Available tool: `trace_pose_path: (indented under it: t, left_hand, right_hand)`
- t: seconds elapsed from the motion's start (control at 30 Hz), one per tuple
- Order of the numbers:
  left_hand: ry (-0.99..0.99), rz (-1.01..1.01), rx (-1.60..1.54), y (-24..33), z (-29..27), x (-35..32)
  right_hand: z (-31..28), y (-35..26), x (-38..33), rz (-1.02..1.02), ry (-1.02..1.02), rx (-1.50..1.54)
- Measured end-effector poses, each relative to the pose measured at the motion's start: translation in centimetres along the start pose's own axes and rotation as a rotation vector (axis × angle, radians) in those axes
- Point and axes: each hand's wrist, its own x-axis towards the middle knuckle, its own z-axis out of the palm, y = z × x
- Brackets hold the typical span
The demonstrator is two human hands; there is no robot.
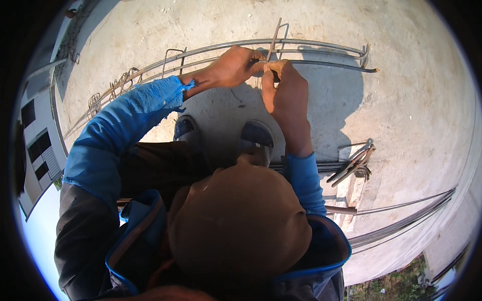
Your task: The person assembles a rebar cage by hand on a concrete rooftop. They place pre-bent rebar stirrups onto parallel longitudinal bars, then tie each intersection with wire using pliers to secure the structure.
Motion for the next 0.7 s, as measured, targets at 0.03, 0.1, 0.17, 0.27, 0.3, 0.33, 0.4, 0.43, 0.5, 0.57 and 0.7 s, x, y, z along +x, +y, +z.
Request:
trace_pose_path:
  t: [0.03, 0.1, 0.17, 0.27, 0.3, 0.33, 0.4, 0.43, 0.5, 0.57, 0.7]
  left_hand:
    - [0.004, 0.010, 0.018, 0.2, 0.0, 0.1]
    - [0.012, 0.029, 0.057, 0.5, 0.1, 0.1]
    - [0.027, 0.029, 0.076, 0.8, 0.2, 0.1]
    - [0.063, 0.028, 0.077, 0.4, 0.1, -0.3]
    - [0.075, 0.054, 0.070, 0.1, 0.2, -0.1]
    - [0.089, 0.079, 0.064, -0.1, 0.3, 0.1]
    - [0.079, 0.061, 0.060, 0.0, 0.3, 0.2]
    - [0.073, 0.052, 0.059, 0.3, 0.2, 0.3]
    - [0.057, 0.065, 0.023, 0.5, 0.2, 0.8]
    - [0.055, 0.046, -0.009, -0.4, 0.2, 0.6]
    - [0.017, 0.086, 0.005, -0.2, 0.1, 0.4]
  right_hand:
    - [0.4, 0.3, -0.8, 0.006, 0.036, -0.025]
    - [0.8, 0.6, -1.3, 0.079, 0.074, -0.035]
    - [0.9, 0.7, -1.2, 0.138, 0.077, -0.050]
    - [0.7, -0.3, 0.6, 0.150, 0.011, -0.159]
    - [0.6, 0.0, 1.3, 0.120, -0.018, -0.259]
    - [0.5, 0.1, 1.8, 0.088, -0.047, -0.357]
    - [-0.1, -0.7, 2.0, 0.123, -0.159, -0.499]
    - [-0.5, -1.1, 1.9, 0.143, -0.215, -0.570]
    - [-1.3, -0.2, 0.5, 0.147, -0.192, -0.369]
    - [-0.2, 1.2, -0.8, 0.177, -0.174, -0.165]
    - [1.0, 2.7, -3.0, 0.367, -0.146, 0.116]
